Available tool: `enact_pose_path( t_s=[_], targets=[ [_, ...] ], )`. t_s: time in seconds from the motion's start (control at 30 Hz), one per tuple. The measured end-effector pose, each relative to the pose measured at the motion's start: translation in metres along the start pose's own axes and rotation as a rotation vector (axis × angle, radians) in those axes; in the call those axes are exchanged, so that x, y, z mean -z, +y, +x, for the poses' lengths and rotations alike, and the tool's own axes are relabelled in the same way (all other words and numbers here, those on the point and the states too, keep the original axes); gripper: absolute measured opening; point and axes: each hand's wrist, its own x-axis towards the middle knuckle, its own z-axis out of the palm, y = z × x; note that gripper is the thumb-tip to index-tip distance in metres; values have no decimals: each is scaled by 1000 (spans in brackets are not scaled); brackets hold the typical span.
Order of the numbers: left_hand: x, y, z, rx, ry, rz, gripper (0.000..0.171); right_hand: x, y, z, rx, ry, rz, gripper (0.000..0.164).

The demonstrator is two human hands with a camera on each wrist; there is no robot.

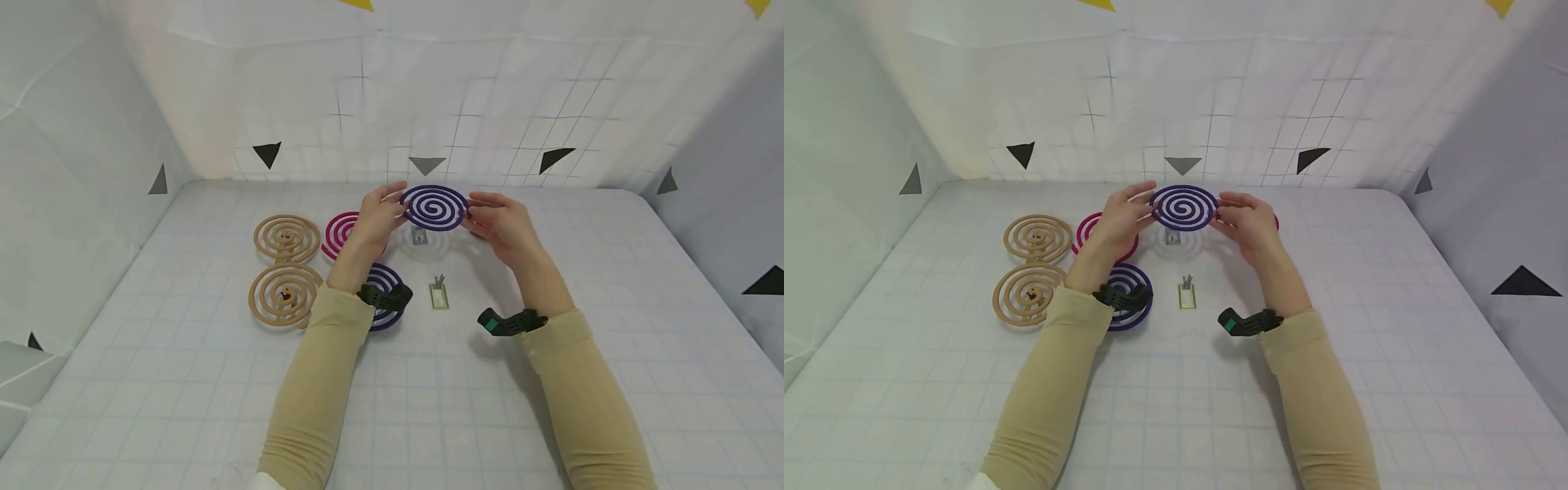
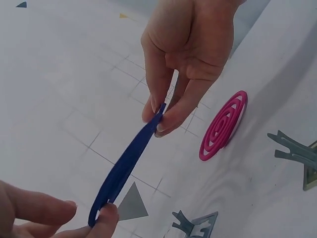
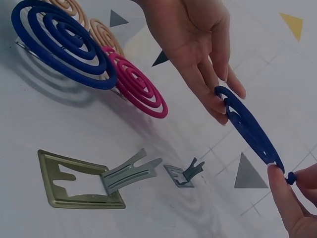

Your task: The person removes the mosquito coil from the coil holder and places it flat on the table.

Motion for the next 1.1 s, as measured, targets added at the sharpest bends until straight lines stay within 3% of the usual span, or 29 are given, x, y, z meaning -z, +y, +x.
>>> enact_pose_path(
  t_s=[0.4, 0.83, 1.1],
  targets=[
    [-1, 5, -4, -10, 1, -48, 50, 3, -5, -1, -5, -2, 58, 33],
    [1, 4, -4, -3, 26, -78, 48, 4, -7, -2, -13, -22, 50, 37],
    [-2, 1, -1, -2, 48, -226, 46, 6, -9, -3, 1, -32, 96, 32]
  ],
)
